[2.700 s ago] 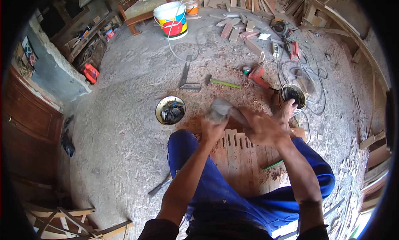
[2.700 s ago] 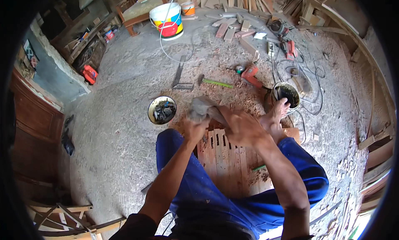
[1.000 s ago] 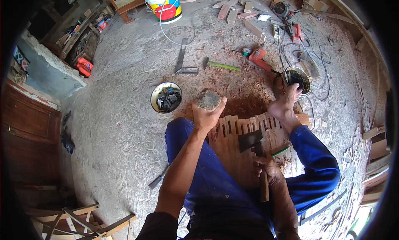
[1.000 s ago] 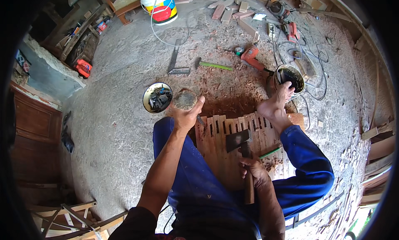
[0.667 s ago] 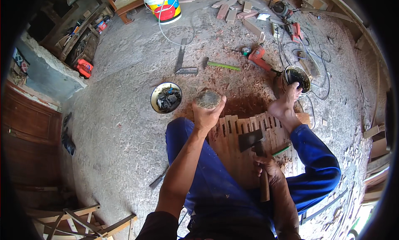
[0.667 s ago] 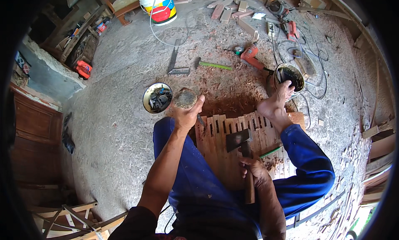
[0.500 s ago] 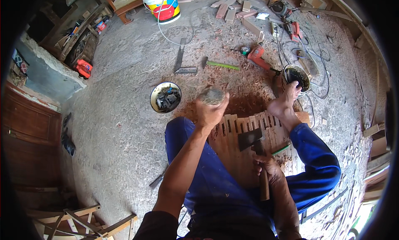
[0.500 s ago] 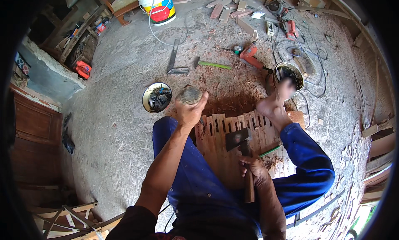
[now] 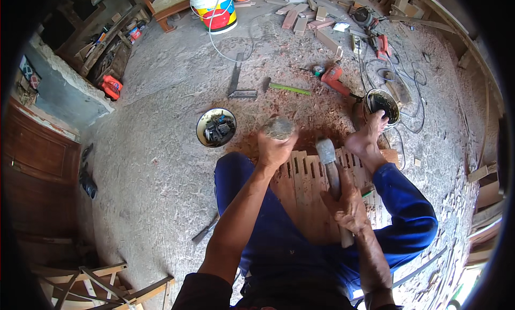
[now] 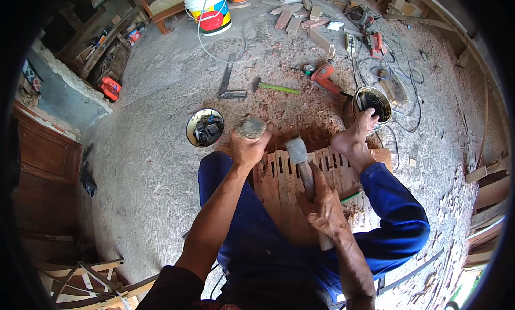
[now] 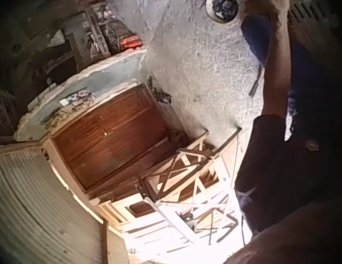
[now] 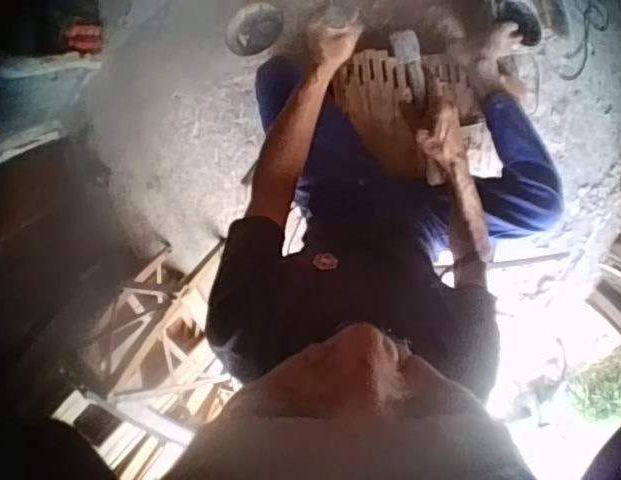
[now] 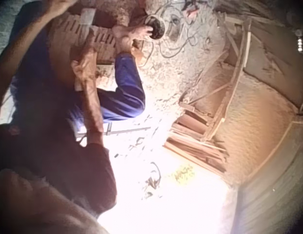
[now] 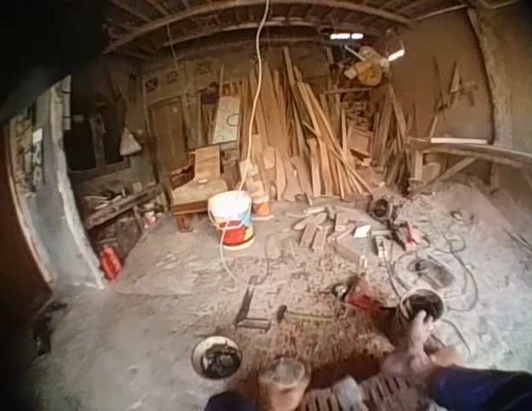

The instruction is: The person carves decorative grooves into a series of wooden slats using a small hatchet and a cylindrical wooden mallet.

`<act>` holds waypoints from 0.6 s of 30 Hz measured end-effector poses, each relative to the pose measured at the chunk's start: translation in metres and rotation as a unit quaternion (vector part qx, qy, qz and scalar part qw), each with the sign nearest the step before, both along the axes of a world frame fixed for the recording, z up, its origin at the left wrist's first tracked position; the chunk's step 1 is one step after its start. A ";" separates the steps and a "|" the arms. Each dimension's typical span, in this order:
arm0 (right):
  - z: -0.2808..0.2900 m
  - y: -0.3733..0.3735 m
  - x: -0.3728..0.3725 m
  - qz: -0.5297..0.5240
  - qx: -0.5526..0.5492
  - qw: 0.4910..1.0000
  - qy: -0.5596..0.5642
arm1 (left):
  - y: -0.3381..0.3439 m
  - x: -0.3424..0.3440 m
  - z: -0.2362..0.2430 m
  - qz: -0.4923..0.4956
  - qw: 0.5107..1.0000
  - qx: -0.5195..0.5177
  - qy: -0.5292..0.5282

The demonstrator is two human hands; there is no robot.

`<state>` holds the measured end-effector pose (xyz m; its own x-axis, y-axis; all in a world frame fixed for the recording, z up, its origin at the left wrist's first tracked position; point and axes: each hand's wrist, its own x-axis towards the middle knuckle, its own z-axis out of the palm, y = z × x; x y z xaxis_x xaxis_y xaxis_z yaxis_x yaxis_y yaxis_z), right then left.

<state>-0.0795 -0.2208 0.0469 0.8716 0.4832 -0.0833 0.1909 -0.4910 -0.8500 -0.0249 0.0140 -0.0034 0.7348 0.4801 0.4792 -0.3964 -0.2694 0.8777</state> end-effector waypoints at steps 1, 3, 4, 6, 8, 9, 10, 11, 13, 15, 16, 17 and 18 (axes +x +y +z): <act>0.012 0.003 0.004 0.023 -0.020 0.997 -0.068 | 0.006 -0.001 -0.002 0.001 1.000 0.013 0.001; 0.039 0.013 0.008 0.028 -0.015 0.989 -0.142 | 0.016 -0.005 -0.007 -0.012 0.998 0.019 0.051; 0.051 0.017 0.010 0.032 -0.011 0.983 -0.179 | 0.017 -0.006 -0.010 0.002 0.999 0.035 0.027; 0.074 0.022 0.015 0.046 -0.028 0.989 -0.140 | 0.015 -0.005 -0.012 0.030 0.997 0.066 -0.022; 0.095 0.028 0.020 0.064 -0.021 0.982 -0.179 | 0.012 -0.007 -0.014 0.022 0.997 0.066 -0.043; 0.107 0.033 0.021 0.074 -0.007 0.969 -0.237 | 0.009 -0.008 -0.016 0.017 0.996 0.065 -0.052; 0.110 0.038 0.021 0.081 -0.019 0.962 -0.262 | 0.007 -0.005 -0.021 -0.053 0.986 -0.155 -0.030; 0.113 0.042 0.021 0.085 -0.031 0.954 -0.287 | 0.005 0.000 -0.025 -0.121 0.922 -0.367 -0.007; 0.115 0.050 0.022 0.103 -0.120 0.936 -0.315 | 0.009 -0.001 -0.033 -0.130 0.931 -0.342 0.006; 0.096 0.053 0.030 0.151 -0.285 0.891 -0.319 | 0.015 -0.004 -0.031 -0.008 0.990 0.140 -0.018; 0.089 0.054 0.031 0.162 -0.282 0.900 -0.291 | 0.011 -0.004 -0.031 -0.043 0.998 0.048 -0.015; 0.087 0.057 0.033 0.174 -0.276 0.907 -0.266 | 0.007 -0.004 -0.029 -0.078 0.996 -0.042 -0.014; 0.088 0.059 0.034 0.185 -0.270 0.914 -0.240 | 0.004 -0.004 -0.027 -0.112 0.985 -0.132 -0.012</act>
